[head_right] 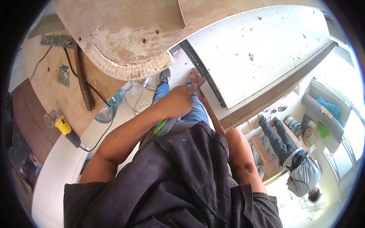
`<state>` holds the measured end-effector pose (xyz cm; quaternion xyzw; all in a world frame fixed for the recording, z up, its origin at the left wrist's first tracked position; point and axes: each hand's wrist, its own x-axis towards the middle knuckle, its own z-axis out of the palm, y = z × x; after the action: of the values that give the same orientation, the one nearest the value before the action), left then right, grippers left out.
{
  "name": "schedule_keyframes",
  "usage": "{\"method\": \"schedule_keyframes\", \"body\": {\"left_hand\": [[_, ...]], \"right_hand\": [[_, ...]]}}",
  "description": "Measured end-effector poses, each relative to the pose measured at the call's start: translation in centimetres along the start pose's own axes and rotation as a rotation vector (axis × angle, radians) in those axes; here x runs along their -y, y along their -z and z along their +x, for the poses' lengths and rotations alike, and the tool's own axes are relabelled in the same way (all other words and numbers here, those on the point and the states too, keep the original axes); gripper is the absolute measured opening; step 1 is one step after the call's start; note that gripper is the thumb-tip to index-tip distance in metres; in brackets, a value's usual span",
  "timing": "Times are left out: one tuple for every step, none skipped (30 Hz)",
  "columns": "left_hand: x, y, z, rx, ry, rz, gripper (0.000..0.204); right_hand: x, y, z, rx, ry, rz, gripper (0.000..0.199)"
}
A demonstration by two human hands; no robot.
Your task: The person aligns a wooden trim piece along the edge of a white cabinet door and uses a hammer to tap it into place. They repeatedly adjust the trim and tap it with the hammer to secure it.
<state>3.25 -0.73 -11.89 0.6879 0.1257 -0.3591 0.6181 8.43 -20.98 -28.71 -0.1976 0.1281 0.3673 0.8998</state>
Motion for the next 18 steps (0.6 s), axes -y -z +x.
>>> {"method": "schedule_keyframes", "body": {"left_hand": [[-0.5,0.2,-0.8,0.015,0.002,-0.017,0.061],[-1.1,0.8,-1.4,0.039,0.002,-0.021,0.061],[-1.4,1.1,-1.5,0.063,0.002,-0.026,0.061],[-1.0,0.9,-0.9,0.059,0.010,-0.016,0.059],[-0.7,0.7,0.5,0.054,0.014,-0.001,0.058],[-0.3,0.5,1.2,0.050,0.018,0.012,0.056],[-0.2,0.6,1.4,0.043,0.009,0.022,0.053],[-0.1,0.6,1.6,0.036,-0.001,0.032,0.050],[0.0,0.7,1.7,0.029,-0.011,0.042,0.047],[0.0,0.7,1.1,0.023,-0.030,0.033,0.048],[0.1,0.8,0.0,0.017,-0.051,0.025,0.049],[0.2,0.9,-0.5,0.010,-0.071,0.017,0.050],[0.3,0.8,-0.2,0.028,-0.056,0.007,0.054],[0.4,0.8,0.4,0.045,-0.038,0.002,0.058],[0.5,0.7,1.0,0.062,-0.021,-0.004,0.062],[0.5,0.7,1.7,0.055,-0.010,-0.019,0.064],[0.3,0.7,2.4,0.049,0.000,-0.034,0.066],[0.3,0.7,2.8,0.043,0.010,-0.049,0.068]], "right_hand": [[0.4,-1.2,-0.4,-0.052,-0.014,-0.035,0.052],[0.2,-1.0,-0.3,-0.059,-0.001,-0.042,0.051],[0.0,-0.7,0.0,-0.067,0.012,-0.049,0.050],[-0.2,-0.5,0.2,-0.069,0.011,-0.059,0.049],[-0.1,-0.3,0.2,-0.048,0.000,-0.037,0.048],[0.1,0.0,0.2,-0.028,-0.011,-0.015,0.047],[0.1,-0.4,0.3,-0.045,-0.005,-0.023,0.045],[0.0,-0.8,0.5,-0.061,-0.003,-0.032,0.044],[-0.3,-1.2,0.5,-0.113,0.016,-0.073,0.043],[-0.5,-2.2,0.3,-0.171,0.035,-0.115,0.042],[-0.5,-3.0,0.2,-0.181,0.040,-0.122,0.041],[-0.5,-3.8,0.3,-0.192,0.043,-0.129,0.041],[-0.6,-3.4,0.0,-0.116,0.037,-0.068,0.043],[-0.7,-3.0,-0.1,-0.037,0.031,-0.007,0.045],[-0.7,-1.0,0.4,0.135,0.014,0.121,0.053],[-0.4,-0.9,0.3,0.159,0.002,0.124,0.056],[-0.2,-0.8,0.4,0.185,-0.013,0.127,0.058],[0.0,-0.7,0.5,0.210,-0.028,0.131,0.061]]}}
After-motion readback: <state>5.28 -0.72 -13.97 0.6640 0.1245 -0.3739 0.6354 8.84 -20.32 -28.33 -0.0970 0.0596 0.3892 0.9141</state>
